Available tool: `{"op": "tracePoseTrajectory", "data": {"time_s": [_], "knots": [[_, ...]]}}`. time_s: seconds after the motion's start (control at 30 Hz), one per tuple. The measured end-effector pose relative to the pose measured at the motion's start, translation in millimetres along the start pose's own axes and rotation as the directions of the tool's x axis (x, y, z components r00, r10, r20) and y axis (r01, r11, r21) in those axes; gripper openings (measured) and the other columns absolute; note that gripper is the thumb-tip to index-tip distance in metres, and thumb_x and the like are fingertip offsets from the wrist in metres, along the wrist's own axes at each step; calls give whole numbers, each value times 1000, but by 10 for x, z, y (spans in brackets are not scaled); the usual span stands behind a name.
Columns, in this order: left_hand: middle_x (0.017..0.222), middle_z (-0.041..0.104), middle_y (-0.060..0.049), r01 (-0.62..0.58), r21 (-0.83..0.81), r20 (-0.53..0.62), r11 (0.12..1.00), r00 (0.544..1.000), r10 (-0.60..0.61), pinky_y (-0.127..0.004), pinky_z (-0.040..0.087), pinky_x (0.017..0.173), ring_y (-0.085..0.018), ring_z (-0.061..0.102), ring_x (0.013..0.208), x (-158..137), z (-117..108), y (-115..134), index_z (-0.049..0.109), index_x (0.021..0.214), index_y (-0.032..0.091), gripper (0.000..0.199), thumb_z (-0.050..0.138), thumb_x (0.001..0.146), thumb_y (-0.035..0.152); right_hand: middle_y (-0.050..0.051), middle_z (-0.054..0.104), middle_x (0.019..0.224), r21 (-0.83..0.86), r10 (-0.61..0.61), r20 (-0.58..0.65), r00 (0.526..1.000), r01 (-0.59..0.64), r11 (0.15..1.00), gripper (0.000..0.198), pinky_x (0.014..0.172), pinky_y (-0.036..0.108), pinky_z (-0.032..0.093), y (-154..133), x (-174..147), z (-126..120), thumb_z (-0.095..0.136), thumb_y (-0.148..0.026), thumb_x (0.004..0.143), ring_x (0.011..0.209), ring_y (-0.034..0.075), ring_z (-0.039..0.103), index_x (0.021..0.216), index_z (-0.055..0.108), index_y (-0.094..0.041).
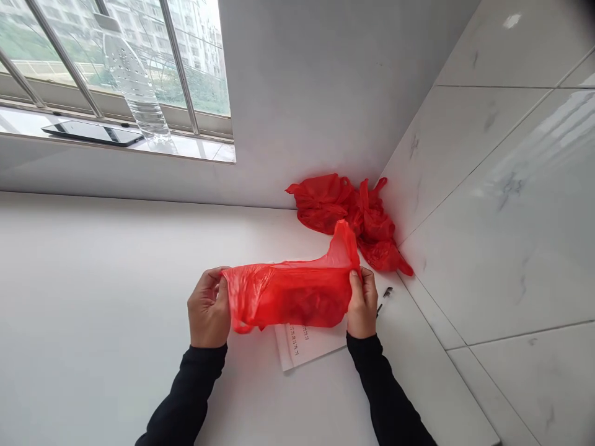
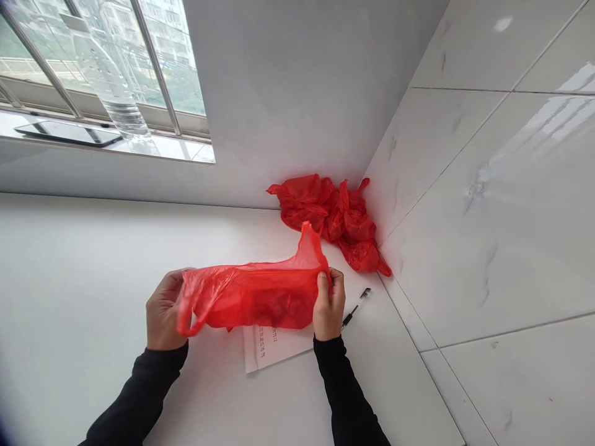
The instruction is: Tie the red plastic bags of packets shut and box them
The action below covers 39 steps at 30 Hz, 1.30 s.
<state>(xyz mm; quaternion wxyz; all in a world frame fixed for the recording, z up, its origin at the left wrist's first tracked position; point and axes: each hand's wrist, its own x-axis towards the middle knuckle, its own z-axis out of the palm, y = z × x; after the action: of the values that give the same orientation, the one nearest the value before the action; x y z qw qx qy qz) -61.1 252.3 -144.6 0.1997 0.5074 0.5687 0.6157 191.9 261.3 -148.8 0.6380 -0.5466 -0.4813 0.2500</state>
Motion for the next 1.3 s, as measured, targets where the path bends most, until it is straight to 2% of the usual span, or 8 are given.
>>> {"op": "tracePoseTrajectory", "data": {"time_s": [0.17,0.37,0.53,0.63,0.97,1.07,1.2,1.3], "knots": [[128,61,-8,-156,53,147,986,978,147,-45,44,103,-27,55,120,-12,26,259,53,134,26,51,61,84,24,5,59,103,38,-18,87,996,15,999,33,86,37,48,-149,2,35,59,-47,91,93,22,58,111,51,-22],[109,62,-9,-403,337,284,851,905,316,-42,45,96,-26,54,111,351,79,901,74,100,25,24,56,93,40,3,65,100,-29,-97,392,915,118,993,27,91,36,46,-742,395,-15,66,-42,90,95,21,60,107,61,-22],[72,61,1,-430,526,632,734,775,1,-35,45,67,-21,59,70,592,-69,1286,62,129,34,48,55,88,58,-3,57,77,-37,-133,380,916,159,987,28,78,30,43,-1204,632,-71,60,-43,96,75,15,54,79,56,-21],[54,55,5,-412,604,700,682,684,-206,-32,39,58,-20,55,55,624,-146,1304,64,125,32,49,47,90,63,-4,54,75,-48,-127,389,913,157,986,27,71,28,41,-1314,611,-66,60,-41,96,72,14,50,78,53,-21],[77,71,-9,-446,764,618,467,713,-331,-38,39,61,-32,64,69,677,-166,1089,29,153,17,66,32,93,46,-4,53,77,-80,-113,347,931,150,985,21,69,28,41,-1282,592,-88,60,-39,97,73,14,50,85,57,-22],[82,73,-8,-387,771,585,506,744,-323,-38,41,64,-31,66,73,699,-195,1050,38,147,22,59,32,91,40,-3,59,81,-124,-95,324,941,142,982,22,72,29,45,-1223,658,-88,60,-42,96,77,15,55,88,60,-22],[71,72,-3,-387,693,639,608,720,-271,-38,43,64,-31,67,71,697,-192,1005,44,141,25,68,42,85,63,0,64,86,-179,-97,308,947,158,971,24,75,33,47,-1182,706,-93,60,-46,95,81,19,59,92,62,-23],[73,73,-4,-358,678,616,642,753,-231,-36,43,60,-29,67,69,727,-152,960,51,135,25,55,45,85,49,2,67,94,-196,-102,330,939,174,965,25,81,37,49,-1166,702,-114,61,-48,95,88,21,62,100,63,-24]]}}
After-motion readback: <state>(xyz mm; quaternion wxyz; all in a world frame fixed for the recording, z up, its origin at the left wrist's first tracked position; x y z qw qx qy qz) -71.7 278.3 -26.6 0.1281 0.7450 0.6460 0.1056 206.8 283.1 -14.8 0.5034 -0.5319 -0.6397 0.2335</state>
